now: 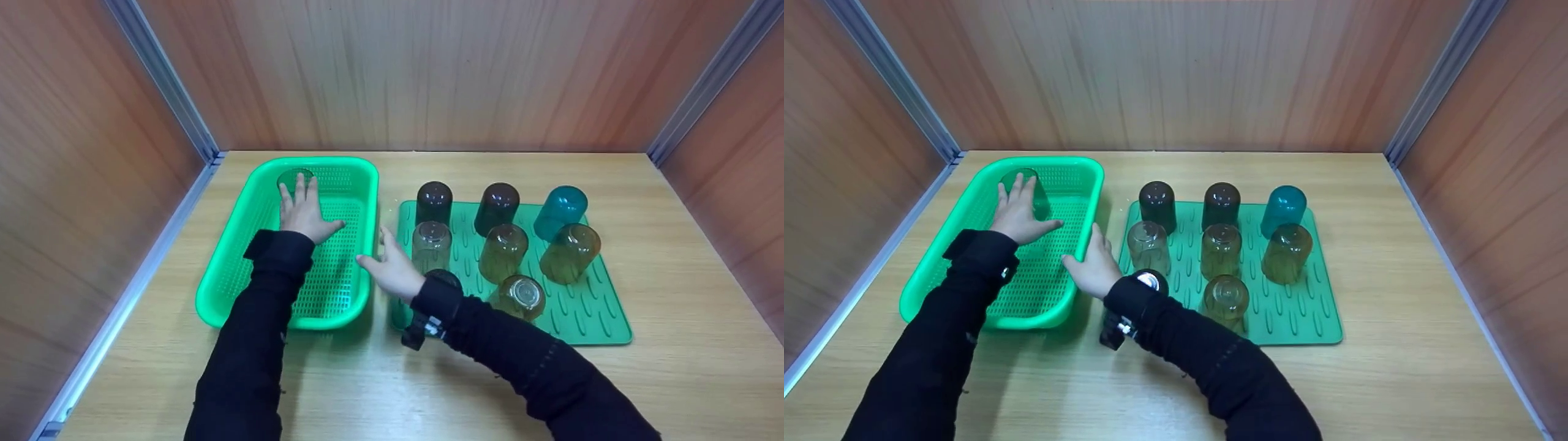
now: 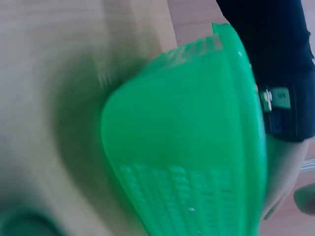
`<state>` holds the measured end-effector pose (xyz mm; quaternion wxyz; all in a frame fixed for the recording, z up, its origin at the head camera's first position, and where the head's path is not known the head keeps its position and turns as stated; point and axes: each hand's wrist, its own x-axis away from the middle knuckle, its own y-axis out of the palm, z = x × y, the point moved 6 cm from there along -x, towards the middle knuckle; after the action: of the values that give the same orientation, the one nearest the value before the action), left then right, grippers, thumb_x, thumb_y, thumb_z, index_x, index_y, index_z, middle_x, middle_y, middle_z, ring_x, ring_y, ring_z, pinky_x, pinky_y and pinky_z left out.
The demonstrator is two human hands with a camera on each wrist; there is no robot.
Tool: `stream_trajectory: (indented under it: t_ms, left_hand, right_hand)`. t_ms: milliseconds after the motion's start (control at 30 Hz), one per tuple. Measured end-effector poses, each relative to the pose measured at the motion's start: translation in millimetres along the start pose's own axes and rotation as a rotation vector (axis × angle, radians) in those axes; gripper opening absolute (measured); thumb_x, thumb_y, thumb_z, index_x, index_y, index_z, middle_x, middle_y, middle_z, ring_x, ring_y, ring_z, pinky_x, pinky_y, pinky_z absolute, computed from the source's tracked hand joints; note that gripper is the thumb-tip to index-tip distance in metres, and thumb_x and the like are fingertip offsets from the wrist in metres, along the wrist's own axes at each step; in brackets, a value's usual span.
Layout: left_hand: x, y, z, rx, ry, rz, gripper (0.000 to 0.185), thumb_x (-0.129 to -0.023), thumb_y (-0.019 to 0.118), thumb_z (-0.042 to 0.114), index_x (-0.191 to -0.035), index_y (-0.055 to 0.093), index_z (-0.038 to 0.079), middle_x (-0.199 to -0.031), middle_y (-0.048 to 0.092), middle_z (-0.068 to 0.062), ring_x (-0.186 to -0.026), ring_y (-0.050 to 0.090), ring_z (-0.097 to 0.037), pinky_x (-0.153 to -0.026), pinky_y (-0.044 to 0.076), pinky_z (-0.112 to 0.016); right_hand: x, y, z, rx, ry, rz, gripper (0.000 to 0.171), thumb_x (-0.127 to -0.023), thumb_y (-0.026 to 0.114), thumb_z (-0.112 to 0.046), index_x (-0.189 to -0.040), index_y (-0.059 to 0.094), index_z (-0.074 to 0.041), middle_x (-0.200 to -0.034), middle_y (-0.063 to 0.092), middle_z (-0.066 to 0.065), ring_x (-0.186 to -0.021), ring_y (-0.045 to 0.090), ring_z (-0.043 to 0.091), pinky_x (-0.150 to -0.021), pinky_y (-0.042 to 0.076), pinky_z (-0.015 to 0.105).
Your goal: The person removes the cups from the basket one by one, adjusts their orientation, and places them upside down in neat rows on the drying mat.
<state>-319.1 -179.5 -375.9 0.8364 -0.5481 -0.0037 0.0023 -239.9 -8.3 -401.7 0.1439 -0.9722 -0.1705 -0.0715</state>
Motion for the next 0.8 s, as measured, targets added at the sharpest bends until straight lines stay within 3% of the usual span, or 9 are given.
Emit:
stream_trajectory:
  t_ms: [100, 167, 367, 667, 800]
  left_hand:
    - [-6.8, 2.4, -9.3, -0.002, -0.022, -0.011, 0.104, -0.085, 0.072, 0.041, -0.158, 0.006, 0.005, -0.165, -0.006, -0.019, -0.147, -0.013, -0.051, -0.121, 0.004, -0.059]
    - [-10.8, 3.8, -14.5, -0.010, -0.038, -0.026, 0.103, -0.086, 0.071, 0.040, -0.158, 0.005, 0.005, -0.165, -0.007, -0.019, -0.147, -0.014, -0.051, -0.121, 0.003, -0.059]
    - [-18.7, 6.6, -24.8, -0.014, -0.089, -0.061, 0.092, -0.092, 0.065, 0.031, -0.157, 0.007, 0.002, -0.165, 0.001, -0.020, -0.147, -0.013, -0.051, -0.121, 0.003, -0.060]
    - [-18.8, 1.2, -21.0, -0.096, -0.056, 0.055, 0.050, -0.097, 0.052, 0.010, -0.144, 0.041, -0.004, -0.150, 0.039, -0.028, -0.150, 0.004, -0.046, -0.121, 0.008, -0.059]
    - [-19.5, 0.4, -18.8, -0.167, -0.034, 0.059, 0.040, -0.096, 0.041, -0.001, -0.135, 0.053, -0.005, -0.141, 0.050, -0.029, -0.149, 0.013, -0.044, -0.122, 0.011, -0.056]
  right_hand:
    - [-1, 8, 5, 0.014, 0.028, -0.007, 0.086, -0.097, 0.058, -0.026, -0.157, 0.001, -0.002, -0.162, 0.015, 0.023, -0.147, 0.026, 0.038, -0.118, 0.027, 0.050]
    - [-2, 14, 5, -0.022, 0.013, -0.028, 0.082, -0.098, 0.058, -0.022, -0.156, 0.004, -0.001, -0.160, 0.022, 0.024, -0.147, 0.027, 0.036, -0.119, 0.026, 0.047]
    - [-5, 25, 8, -0.122, -0.038, -0.100, 0.061, -0.097, 0.051, -0.001, -0.151, 0.023, 0.002, -0.143, 0.047, 0.027, -0.131, 0.051, 0.037, -0.109, 0.043, 0.042]
    - [-4, 24, 13, -0.063, -0.022, -0.056, 0.053, -0.097, 0.049, -0.003, -0.146, 0.029, 0.006, -0.141, 0.048, 0.027, -0.131, 0.049, 0.035, -0.111, 0.040, 0.044]
    - [-4, 27, 15, -0.082, -0.017, -0.039, 0.053, -0.098, 0.050, -0.005, -0.146, 0.030, 0.005, -0.140, 0.049, 0.026, -0.128, 0.052, 0.033, -0.110, 0.042, 0.043]
